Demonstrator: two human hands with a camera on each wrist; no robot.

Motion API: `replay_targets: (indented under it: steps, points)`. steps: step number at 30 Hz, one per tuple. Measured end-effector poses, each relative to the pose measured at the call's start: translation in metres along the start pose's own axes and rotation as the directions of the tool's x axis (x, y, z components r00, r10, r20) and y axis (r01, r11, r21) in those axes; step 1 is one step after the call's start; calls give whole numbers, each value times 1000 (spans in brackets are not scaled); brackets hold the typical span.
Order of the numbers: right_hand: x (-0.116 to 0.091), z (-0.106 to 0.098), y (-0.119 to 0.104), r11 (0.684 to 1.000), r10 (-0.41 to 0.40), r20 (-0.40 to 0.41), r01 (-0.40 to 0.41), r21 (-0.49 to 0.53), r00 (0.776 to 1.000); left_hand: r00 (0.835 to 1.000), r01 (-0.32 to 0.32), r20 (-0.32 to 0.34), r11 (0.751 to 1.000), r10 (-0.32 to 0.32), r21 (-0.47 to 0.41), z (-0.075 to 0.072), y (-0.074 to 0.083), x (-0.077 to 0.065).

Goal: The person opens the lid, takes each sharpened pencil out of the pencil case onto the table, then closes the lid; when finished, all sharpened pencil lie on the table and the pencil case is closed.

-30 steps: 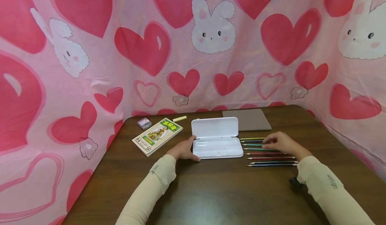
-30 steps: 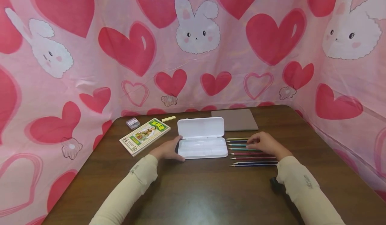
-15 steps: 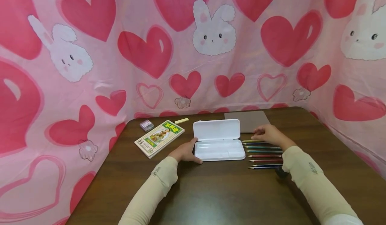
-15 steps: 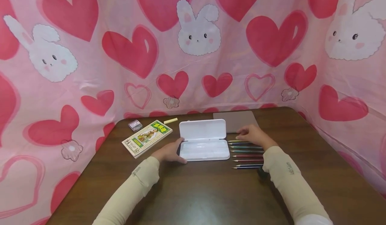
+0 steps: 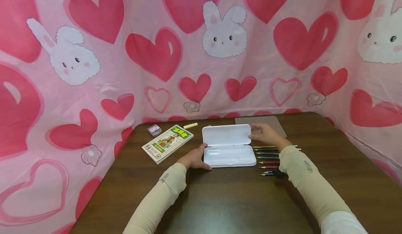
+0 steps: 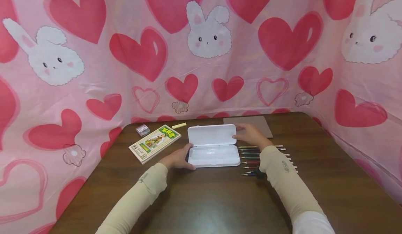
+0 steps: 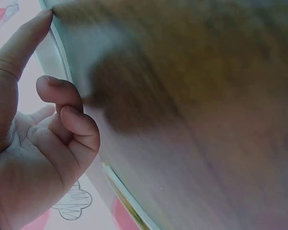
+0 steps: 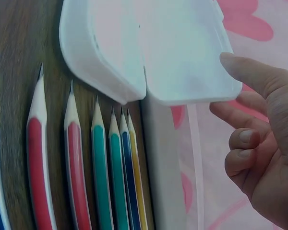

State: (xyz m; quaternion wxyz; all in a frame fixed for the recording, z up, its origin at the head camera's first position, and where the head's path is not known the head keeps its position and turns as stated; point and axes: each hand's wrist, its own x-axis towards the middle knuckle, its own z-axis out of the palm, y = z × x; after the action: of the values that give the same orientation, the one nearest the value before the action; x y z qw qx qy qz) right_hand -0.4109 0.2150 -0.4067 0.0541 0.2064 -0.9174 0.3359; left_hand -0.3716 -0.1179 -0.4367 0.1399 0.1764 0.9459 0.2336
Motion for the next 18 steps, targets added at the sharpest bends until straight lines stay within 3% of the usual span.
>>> replay_targets:
  steps: [10, 18]
  points:
    - [-2, 2, -7, 999, 0, -31, 2, 35, 1000, 999, 1, -40, 1000, -2, -23, 6, -1, 1]
    - [-18, 3, -14, 997, 17, -40, -14, 81, 999, 999, 22, -40, 994, -26, -105, 9, 0, -3]
